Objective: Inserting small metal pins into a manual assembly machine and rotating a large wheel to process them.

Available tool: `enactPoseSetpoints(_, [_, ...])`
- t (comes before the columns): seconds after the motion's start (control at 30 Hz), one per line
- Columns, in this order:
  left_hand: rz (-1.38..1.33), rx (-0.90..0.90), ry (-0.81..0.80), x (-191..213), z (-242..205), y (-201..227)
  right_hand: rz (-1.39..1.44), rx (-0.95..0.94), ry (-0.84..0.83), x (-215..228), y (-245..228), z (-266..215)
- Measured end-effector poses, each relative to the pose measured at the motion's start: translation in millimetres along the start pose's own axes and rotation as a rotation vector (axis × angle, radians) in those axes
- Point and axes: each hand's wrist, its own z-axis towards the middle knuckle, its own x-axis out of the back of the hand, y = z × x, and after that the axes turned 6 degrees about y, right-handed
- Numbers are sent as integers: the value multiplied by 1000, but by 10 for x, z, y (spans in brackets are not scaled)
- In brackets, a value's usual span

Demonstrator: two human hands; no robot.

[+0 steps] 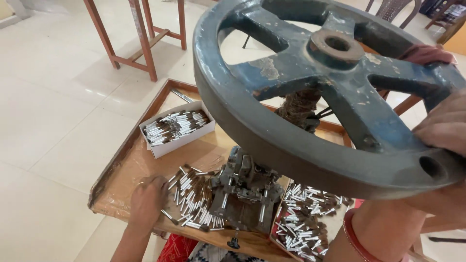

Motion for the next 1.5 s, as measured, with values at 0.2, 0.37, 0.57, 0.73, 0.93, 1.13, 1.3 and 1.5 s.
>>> enactPoseSetpoints(0.2, [108, -83, -201, 36, 47, 257, 70, 146, 55, -91, 146, 200])
enactPoseSetpoints(0.37, [-525, 26, -126, 203, -357, 1302, 111, 267, 66, -11, 252, 345])
enactPoseSetpoints(0.57, [-451, -208, -180, -139, -430, 1790, 205, 241, 180, -201, 91, 426])
enactPoseSetpoints(0.73, [-438, -222, -200, -153, -367, 1770, 256, 41, 247, -185, 44, 369])
enactPoseSetpoints(0.93, [-303, -397, -180, 44, -256, 1684, 191, 121, 258, -201, 77, 332])
enactPoseSetpoints(1.13, [-182, -485, -210, -160, -351, 1540, 264, 68, 312, -266, -17, 372])
enactPoseSetpoints(1.3, [-186, -515, -159, -199, -389, 1493, 223, 95, 336, -274, 31, 379])
enactPoseSetpoints(1.5, [-158, -561, -106, -124, -451, 1530, 267, 63, 324, -216, 33, 281])
